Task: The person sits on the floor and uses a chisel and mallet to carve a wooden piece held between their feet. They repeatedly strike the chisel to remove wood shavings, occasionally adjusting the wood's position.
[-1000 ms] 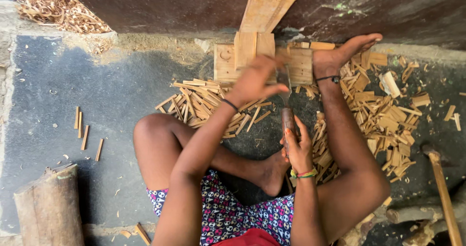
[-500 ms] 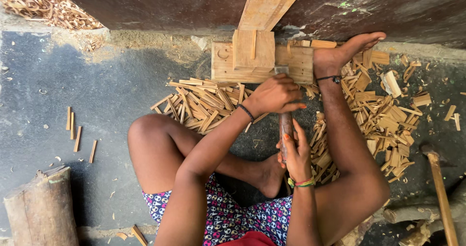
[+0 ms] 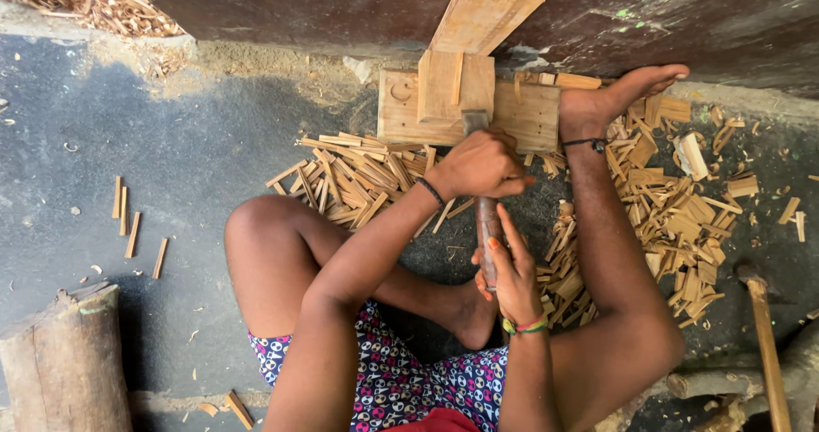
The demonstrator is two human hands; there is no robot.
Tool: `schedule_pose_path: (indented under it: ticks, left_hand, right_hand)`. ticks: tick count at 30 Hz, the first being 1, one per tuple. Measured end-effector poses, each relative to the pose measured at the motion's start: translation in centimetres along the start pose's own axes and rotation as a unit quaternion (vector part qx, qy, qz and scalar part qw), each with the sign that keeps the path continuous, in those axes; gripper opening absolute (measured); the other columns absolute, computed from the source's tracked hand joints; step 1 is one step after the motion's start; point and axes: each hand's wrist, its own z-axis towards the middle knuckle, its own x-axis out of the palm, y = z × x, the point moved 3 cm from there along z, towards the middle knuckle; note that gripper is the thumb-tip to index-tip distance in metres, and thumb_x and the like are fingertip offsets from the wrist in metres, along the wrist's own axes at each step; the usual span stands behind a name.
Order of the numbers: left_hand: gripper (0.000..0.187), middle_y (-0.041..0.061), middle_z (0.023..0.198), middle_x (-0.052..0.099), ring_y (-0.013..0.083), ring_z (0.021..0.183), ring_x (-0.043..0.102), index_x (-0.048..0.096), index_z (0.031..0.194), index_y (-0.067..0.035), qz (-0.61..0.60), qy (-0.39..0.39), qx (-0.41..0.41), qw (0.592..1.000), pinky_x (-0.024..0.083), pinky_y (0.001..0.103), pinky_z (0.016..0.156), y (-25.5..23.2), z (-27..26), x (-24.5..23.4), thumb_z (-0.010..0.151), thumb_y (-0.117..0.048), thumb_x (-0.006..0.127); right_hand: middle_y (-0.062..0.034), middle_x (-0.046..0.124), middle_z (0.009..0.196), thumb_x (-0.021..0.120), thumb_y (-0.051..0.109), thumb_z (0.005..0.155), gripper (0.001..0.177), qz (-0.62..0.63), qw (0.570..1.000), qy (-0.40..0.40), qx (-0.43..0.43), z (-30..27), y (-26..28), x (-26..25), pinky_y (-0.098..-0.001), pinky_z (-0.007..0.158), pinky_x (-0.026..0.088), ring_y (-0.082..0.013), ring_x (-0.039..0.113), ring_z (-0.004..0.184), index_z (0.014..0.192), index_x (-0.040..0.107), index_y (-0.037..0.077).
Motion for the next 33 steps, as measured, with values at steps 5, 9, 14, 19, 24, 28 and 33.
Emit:
schedule_pose_path:
  ticks: [5,9,14,19,24,28,33]
  left_hand:
    - [0.035,0.005,0.063,0.068,0.0259,0.069,0.063,0.070,0.062,-0.008,0.014,-0.093,0.058,0.994,0.054,0.040,0.079,0.0,-0.4,-1.4,0.089,-0.030,0.071]
    - [0.028,0.006,0.066,0.070,0.0263,0.068,0.063,0.073,0.069,-0.008,-0.001,-0.090,0.047,0.995,0.055,0.040,0.073,0.5,-0.5,-1.5,0.089,-0.027,0.070]
    - [0.036,0.007,0.065,0.071,0.0248,0.068,0.065,0.073,0.066,-0.007,0.011,-0.046,0.011,0.999,0.055,0.040,0.066,0.9,-0.7,-1.1,0.093,-0.029,0.072]
    - [0.035,0.007,0.065,0.071,0.0252,0.068,0.065,0.074,0.067,-0.007,0.005,-0.048,0.011,0.999,0.055,0.040,0.063,1.0,-0.9,-1.4,0.094,-0.030,0.072]
    - [0.037,0.007,0.062,0.068,0.0265,0.065,0.065,0.071,0.064,-0.008,-0.019,-0.049,-0.007,0.999,0.053,0.042,0.061,1.5,-0.7,-1.4,0.092,-0.032,0.072]
    - [0.040,0.010,0.059,0.062,0.0301,0.058,0.063,0.066,0.059,-0.008,-0.021,-0.024,-0.060,0.998,0.051,0.045,0.057,2.1,-0.5,-1.1,0.089,-0.034,0.071]
    - [0.051,0.013,0.054,0.058,0.0339,0.051,0.059,0.062,0.055,-0.007,-0.011,0.025,-0.077,0.997,0.047,0.047,0.053,2.4,-0.5,-0.9,0.093,-0.041,0.070]
  right_hand:
    - [-0.0114,0.062,0.078,0.048,0.018,0.103,0.059,0.006,1.000,-0.005,-0.010,0.8,0.0,0.5,-0.0243,0.032,0.039,-0.0116,0.053,0.042,0.160,0.036,0.019]
    - [-0.0106,0.064,0.076,0.046,0.019,0.104,0.059,-0.012,1.000,0.004,-0.017,1.0,0.1,0.5,-0.0243,0.032,0.040,-0.0108,0.055,0.043,0.161,0.034,0.019]
    - [-0.0101,0.063,0.075,0.048,0.018,0.104,0.058,0.002,1.000,0.009,-0.021,1.3,0.1,0.8,-0.0242,0.031,0.040,-0.0106,0.054,0.042,0.161,0.035,0.019]
    - [-0.0101,0.063,0.074,0.049,0.019,0.103,0.058,-0.016,0.999,0.010,-0.029,1.4,0.0,0.9,-0.0248,0.031,0.040,-0.0112,0.054,0.041,0.160,0.038,0.019]
    - [-0.0099,0.063,0.074,0.049,0.021,0.103,0.058,-0.025,0.999,0.016,-0.029,1.5,0.1,0.8,-0.0251,0.031,0.040,-0.0113,0.054,0.041,0.160,0.037,0.020]
    - [-0.0097,0.062,0.073,0.048,0.021,0.102,0.059,-0.031,0.999,0.014,-0.019,1.7,0.4,0.8,-0.0256,0.031,0.040,-0.0119,0.055,0.041,0.160,0.036,0.022]
    - [-0.0108,0.062,0.069,0.049,0.021,0.102,0.058,-0.051,0.998,0.019,-0.031,1.8,0.4,1.2,-0.0272,0.030,0.041,-0.0142,0.056,0.040,0.160,0.039,0.022]
